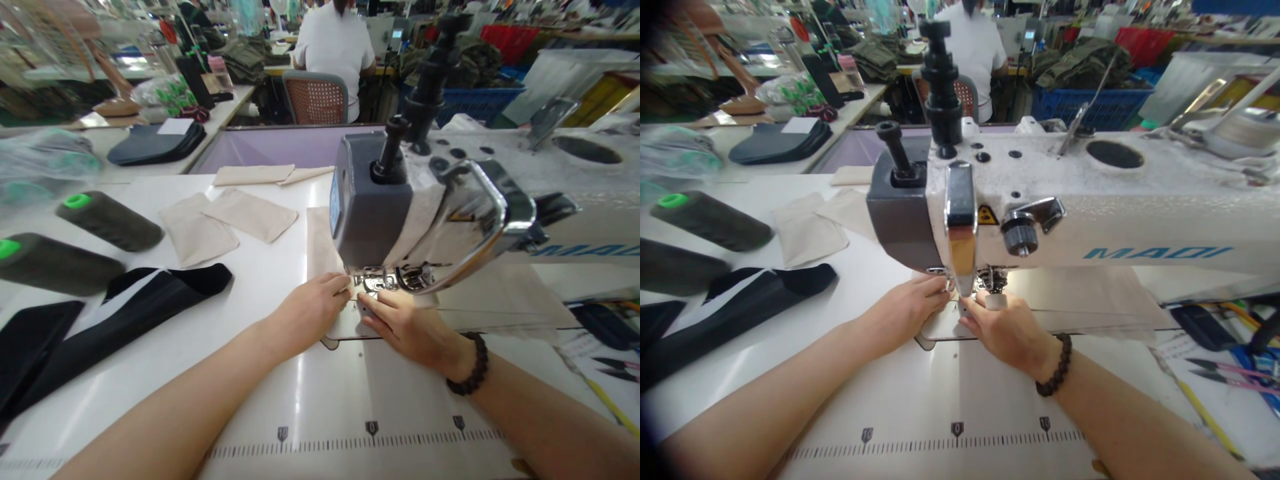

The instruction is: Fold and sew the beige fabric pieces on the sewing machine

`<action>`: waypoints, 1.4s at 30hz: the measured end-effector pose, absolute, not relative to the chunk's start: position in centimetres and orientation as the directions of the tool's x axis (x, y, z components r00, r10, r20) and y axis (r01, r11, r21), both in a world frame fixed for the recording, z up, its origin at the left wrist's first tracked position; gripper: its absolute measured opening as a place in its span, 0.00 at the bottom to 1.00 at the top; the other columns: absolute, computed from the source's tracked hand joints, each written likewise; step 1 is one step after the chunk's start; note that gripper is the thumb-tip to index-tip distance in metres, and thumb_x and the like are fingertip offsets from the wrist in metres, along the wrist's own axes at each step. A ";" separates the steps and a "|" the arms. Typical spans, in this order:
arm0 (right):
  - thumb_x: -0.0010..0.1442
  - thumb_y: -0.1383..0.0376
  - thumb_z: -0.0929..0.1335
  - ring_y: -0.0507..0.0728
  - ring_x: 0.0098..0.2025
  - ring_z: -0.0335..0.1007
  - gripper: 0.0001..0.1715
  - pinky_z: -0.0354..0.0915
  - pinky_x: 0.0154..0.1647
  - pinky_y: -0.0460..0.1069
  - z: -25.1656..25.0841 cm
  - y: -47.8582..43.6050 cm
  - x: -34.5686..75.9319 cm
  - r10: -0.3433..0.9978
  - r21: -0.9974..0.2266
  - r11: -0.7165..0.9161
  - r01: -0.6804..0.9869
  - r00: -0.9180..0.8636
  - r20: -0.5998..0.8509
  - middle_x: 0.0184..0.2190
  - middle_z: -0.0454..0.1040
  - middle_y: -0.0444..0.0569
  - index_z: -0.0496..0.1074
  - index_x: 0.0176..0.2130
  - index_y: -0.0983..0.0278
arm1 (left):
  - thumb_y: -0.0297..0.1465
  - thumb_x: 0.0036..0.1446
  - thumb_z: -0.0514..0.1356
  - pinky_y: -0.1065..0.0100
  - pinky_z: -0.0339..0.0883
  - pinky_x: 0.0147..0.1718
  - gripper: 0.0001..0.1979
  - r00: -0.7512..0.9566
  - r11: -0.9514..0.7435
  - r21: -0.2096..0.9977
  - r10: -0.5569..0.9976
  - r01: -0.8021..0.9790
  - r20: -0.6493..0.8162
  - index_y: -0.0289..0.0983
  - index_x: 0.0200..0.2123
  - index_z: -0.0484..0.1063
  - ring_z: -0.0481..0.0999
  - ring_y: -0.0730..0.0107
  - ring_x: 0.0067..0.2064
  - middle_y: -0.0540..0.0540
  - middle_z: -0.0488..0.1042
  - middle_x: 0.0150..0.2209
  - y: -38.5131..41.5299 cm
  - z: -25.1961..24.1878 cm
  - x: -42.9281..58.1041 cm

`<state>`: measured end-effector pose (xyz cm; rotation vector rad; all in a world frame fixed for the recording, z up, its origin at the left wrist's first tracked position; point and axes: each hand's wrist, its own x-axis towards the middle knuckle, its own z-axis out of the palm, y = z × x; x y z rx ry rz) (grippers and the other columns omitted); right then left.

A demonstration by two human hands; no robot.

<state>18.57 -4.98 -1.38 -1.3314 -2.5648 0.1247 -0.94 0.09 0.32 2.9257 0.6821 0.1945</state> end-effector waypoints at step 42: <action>0.67 0.61 0.53 0.53 0.22 0.58 0.24 0.50 0.24 0.49 -0.6 -5.9 19.1 0.555 -0.158 0.830 0.535 -0.763 0.330 0.20 0.65 0.44 0.71 0.33 0.67 | 0.22 0.57 0.53 0.68 0.61 0.34 0.07 0.922 -0.923 0.081 0.364 0.376 -0.130 0.33 0.27 0.68 0.66 0.66 0.36 0.45 0.68 0.29 -4.8 1.2 -0.1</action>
